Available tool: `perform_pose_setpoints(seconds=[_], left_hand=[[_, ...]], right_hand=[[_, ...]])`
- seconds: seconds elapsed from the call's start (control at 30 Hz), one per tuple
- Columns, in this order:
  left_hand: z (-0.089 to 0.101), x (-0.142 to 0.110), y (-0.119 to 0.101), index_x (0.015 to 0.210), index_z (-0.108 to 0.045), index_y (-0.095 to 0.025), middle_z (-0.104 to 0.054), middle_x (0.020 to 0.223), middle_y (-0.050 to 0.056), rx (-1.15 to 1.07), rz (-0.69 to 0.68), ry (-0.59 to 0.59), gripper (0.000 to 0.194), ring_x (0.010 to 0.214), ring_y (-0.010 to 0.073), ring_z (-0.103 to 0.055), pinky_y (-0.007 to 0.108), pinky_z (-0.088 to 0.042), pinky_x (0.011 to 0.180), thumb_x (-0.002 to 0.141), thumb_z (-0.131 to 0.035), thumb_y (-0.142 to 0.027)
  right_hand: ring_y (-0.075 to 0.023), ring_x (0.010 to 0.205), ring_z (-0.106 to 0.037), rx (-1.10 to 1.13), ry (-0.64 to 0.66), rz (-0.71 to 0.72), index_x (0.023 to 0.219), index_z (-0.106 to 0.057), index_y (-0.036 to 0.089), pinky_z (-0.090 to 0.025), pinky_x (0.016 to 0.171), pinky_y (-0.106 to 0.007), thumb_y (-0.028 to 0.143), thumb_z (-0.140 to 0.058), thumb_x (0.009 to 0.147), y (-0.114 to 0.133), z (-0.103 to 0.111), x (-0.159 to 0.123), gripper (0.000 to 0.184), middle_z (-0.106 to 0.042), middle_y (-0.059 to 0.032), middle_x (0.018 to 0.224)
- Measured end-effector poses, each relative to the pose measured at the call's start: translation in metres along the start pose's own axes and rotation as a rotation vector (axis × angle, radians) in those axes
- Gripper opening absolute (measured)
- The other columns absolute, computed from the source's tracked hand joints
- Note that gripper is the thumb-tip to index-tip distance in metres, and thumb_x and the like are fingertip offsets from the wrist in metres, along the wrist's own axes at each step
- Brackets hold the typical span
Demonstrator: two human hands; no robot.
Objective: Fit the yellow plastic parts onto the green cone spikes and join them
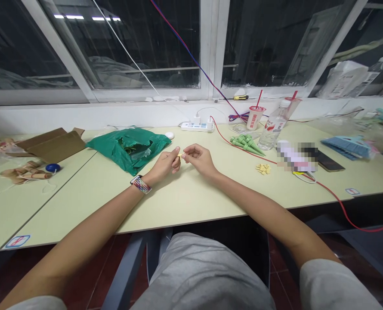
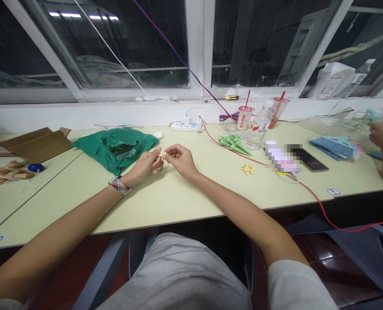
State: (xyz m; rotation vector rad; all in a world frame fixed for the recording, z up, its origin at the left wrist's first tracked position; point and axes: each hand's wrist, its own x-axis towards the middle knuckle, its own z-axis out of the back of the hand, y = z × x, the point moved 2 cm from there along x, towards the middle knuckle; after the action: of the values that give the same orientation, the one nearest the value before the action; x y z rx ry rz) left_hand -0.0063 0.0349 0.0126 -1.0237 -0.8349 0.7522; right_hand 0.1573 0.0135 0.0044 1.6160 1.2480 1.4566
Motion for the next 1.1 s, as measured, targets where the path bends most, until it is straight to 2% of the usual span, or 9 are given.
perform_pose_setpoints(seconds=[0.1,0.2,0.3,0.43,0.63,0.8,1.0,1.1], left_hand=[[0.001,-0.001,-0.003,0.053,-0.046,-0.022,-0.050,0.051,0.003,0.124,-0.039,-0.030,0.069,0.052,0.0156,-0.051,0.033,-0.046,0.060,0.104,-0.039,-0.068],[0.002,-0.003,-0.009,0.072,-0.058,-0.021,-0.057,0.061,0.001,0.137,-0.094,-0.074,0.048,0.058,0.0162,-0.056,0.031,-0.047,0.061,0.100,-0.056,-0.061],[0.002,-0.006,-0.015,0.094,-0.061,-0.021,-0.062,0.074,0.000,0.109,-0.162,-0.073,0.031,0.064,0.0158,-0.060,0.030,-0.049,0.066,0.094,-0.069,-0.051],[-0.001,-0.007,-0.017,0.098,-0.058,-0.022,-0.066,0.082,0.001,0.109,-0.174,-0.014,0.033,0.067,0.0156,-0.063,0.031,-0.052,0.068,0.090,-0.075,-0.049],[-0.003,-0.005,-0.014,0.095,-0.059,-0.021,-0.069,0.082,0.003,0.148,-0.159,-0.063,0.037,0.065,0.0147,-0.063,0.029,-0.051,0.062,0.092,-0.074,-0.054],[-0.003,-0.005,-0.014,0.091,-0.059,-0.020,-0.072,0.082,0.005,0.148,-0.170,-0.111,0.041,0.069,0.0166,-0.068,0.030,-0.055,0.066,0.089,-0.076,-0.058],[-0.003,-0.005,-0.010,0.109,-0.065,-0.021,-0.075,0.094,0.006,0.188,-0.208,-0.117,0.048,0.081,0.0215,-0.075,0.034,-0.061,0.075,0.082,-0.084,-0.056],[-0.003,-0.006,-0.011,0.108,-0.068,-0.020,-0.076,0.092,0.007,0.220,-0.214,-0.147,0.044,0.082,0.0227,-0.076,0.034,-0.060,0.075,0.086,-0.081,-0.056]], right_hand=[[-0.0128,0.069,-0.061,-0.009,-0.008,-0.019,0.086,-0.067,0.021,-0.052,0.071,-0.029,0.049,-0.092,0.065,-0.002,0.002,0.001,0.043,-0.066,0.0019,0.076],[-0.0133,0.070,-0.061,-0.002,-0.010,-0.023,0.086,-0.066,0.021,-0.052,0.071,-0.030,0.049,-0.090,0.066,-0.006,0.005,0.003,0.042,-0.067,0.0012,0.077],[-0.0135,0.068,-0.061,0.004,-0.017,-0.032,0.083,-0.066,0.021,-0.052,0.070,-0.030,0.048,-0.089,0.066,-0.009,0.006,0.004,0.040,-0.067,0.0013,0.075],[-0.0137,0.068,-0.061,0.000,-0.004,-0.048,0.082,-0.068,0.021,-0.053,0.071,-0.031,0.045,-0.086,0.068,-0.007,0.006,0.003,0.034,-0.069,0.0004,0.074],[-0.0142,0.069,-0.062,0.030,-0.009,-0.056,0.079,-0.068,0.020,-0.054,0.073,-0.031,0.040,-0.085,0.069,-0.005,0.007,0.003,0.028,-0.072,-0.0013,0.076],[-0.0153,0.075,-0.065,0.021,-0.024,-0.058,0.081,-0.069,0.020,-0.054,0.076,-0.031,0.041,-0.088,0.068,-0.005,0.009,0.004,0.031,-0.072,-0.0011,0.078],[-0.0149,0.075,-0.064,0.025,-0.046,-0.054,0.081,-0.069,0.020,-0.055,0.078,-0.033,0.044,-0.090,0.066,-0.007,0.013,0.009,0.035,-0.071,-0.0002,0.078],[-0.0161,0.076,-0.065,0.027,-0.035,-0.063,0.081,-0.070,0.020,-0.055,0.078,-0.034,0.046,-0.091,0.065,-0.011,0.015,0.010,0.037,-0.071,-0.0006,0.078]])
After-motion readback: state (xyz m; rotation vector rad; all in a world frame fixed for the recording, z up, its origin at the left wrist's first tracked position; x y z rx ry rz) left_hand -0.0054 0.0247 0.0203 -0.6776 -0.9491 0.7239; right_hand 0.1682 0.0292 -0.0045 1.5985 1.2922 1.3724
